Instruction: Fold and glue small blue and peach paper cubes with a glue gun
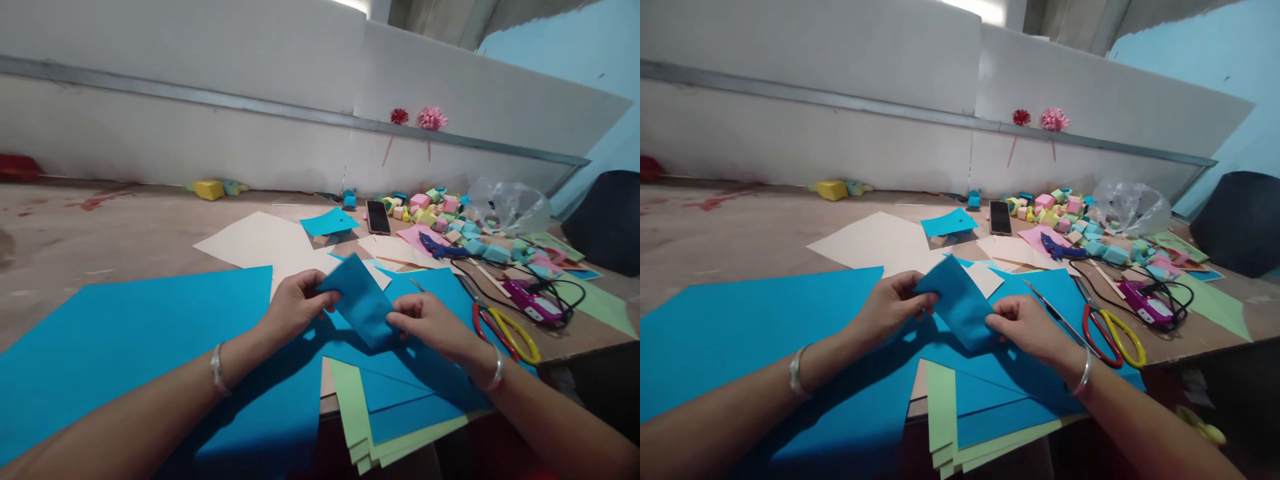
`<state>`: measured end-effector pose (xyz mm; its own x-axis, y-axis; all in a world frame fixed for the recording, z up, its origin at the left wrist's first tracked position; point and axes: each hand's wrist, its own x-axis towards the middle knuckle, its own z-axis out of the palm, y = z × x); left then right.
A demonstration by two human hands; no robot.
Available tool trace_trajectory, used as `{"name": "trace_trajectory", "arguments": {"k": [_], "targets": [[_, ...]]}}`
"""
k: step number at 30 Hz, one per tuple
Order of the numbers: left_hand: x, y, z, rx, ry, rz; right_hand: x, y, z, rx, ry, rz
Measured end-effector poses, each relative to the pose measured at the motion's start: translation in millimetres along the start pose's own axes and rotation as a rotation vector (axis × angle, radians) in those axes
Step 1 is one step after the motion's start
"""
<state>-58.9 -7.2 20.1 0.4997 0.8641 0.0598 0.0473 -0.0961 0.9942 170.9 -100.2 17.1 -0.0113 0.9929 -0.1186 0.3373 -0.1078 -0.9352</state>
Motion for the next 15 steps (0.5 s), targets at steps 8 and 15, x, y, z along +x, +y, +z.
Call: {"name": "trace_trajectory", "arguments": {"k": [8, 15], "targets": [[-6, 5, -7, 0.183, 0.078, 0.523, 9, 4, 0, 0.45, 0.189, 0.104], [-30, 13, 9, 0.393, -0.689, 0.963, 10, 4, -4, 0.558, 0.38, 0.014]]}}
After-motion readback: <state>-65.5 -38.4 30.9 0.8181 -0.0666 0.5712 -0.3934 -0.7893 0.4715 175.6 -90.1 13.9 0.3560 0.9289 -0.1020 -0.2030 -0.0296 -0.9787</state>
